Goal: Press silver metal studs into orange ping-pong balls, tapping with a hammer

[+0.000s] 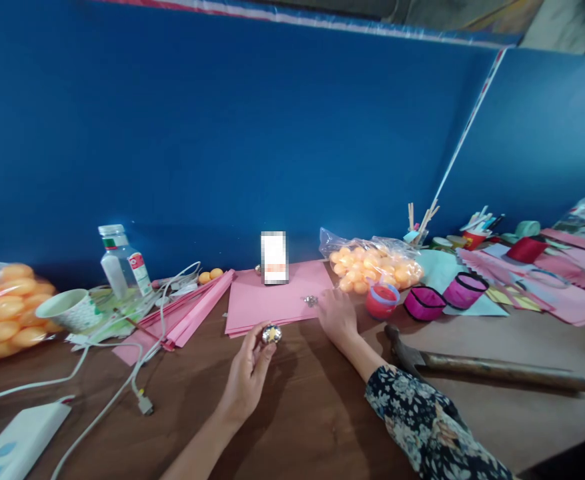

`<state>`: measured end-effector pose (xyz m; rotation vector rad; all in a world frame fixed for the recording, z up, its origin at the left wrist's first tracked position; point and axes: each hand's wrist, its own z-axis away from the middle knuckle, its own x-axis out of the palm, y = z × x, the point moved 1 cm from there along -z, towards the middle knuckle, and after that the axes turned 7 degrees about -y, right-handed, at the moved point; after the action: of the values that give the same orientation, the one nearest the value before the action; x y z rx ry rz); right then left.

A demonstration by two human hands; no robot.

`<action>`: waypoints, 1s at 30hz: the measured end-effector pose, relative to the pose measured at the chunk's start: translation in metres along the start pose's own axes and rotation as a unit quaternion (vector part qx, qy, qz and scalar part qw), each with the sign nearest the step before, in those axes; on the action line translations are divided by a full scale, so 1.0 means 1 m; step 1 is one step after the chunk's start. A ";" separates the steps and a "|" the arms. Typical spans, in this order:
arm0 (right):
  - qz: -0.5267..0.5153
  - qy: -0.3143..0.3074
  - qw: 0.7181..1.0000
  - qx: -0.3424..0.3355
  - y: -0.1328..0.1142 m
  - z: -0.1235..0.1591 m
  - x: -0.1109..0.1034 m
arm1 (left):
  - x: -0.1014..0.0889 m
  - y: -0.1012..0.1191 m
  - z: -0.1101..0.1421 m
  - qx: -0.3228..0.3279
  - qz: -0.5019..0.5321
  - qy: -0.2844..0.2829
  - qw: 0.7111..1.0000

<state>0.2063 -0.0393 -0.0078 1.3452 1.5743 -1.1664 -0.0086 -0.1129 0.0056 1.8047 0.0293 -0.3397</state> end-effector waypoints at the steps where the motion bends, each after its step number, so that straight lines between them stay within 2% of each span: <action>1: 0.000 0.005 1.000 0.005 0.002 0.000 0.001 | -0.005 0.002 -0.003 0.012 -0.023 0.015 1.000; 4: -0.012 0.002 1.000 0.022 0.009 0.001 0.004 | -0.028 -0.001 -0.015 0.010 -0.094 0.092 0.991; 6: -0.035 -0.010 0.999 0.027 0.013 0.001 0.007 | -0.044 -0.010 -0.024 -0.011 -0.165 0.157 0.974; 10: -0.092 -0.014 0.995 0.022 0.018 0.002 0.010 | -0.063 -0.033 -0.034 -0.051 -0.239 0.204 0.948; 14: -0.114 -0.018 0.993 0.018 0.018 0.002 0.009 | -0.065 -0.042 -0.033 -0.051 -0.259 0.212 0.941; 23: -0.114 -0.025 0.993 0.026 0.018 0.002 0.008 | -0.059 -0.035 -0.030 -0.045 -0.307 0.175 0.935; 30: -0.117 -0.024 0.992 0.031 0.019 0.000 0.010 | -0.055 -0.035 -0.028 -0.042 -0.320 0.171 0.931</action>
<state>0.2231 -0.0360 -0.0207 1.1855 1.7081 -1.3892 -0.0627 -0.0685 -0.0082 1.7114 0.8795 -0.4669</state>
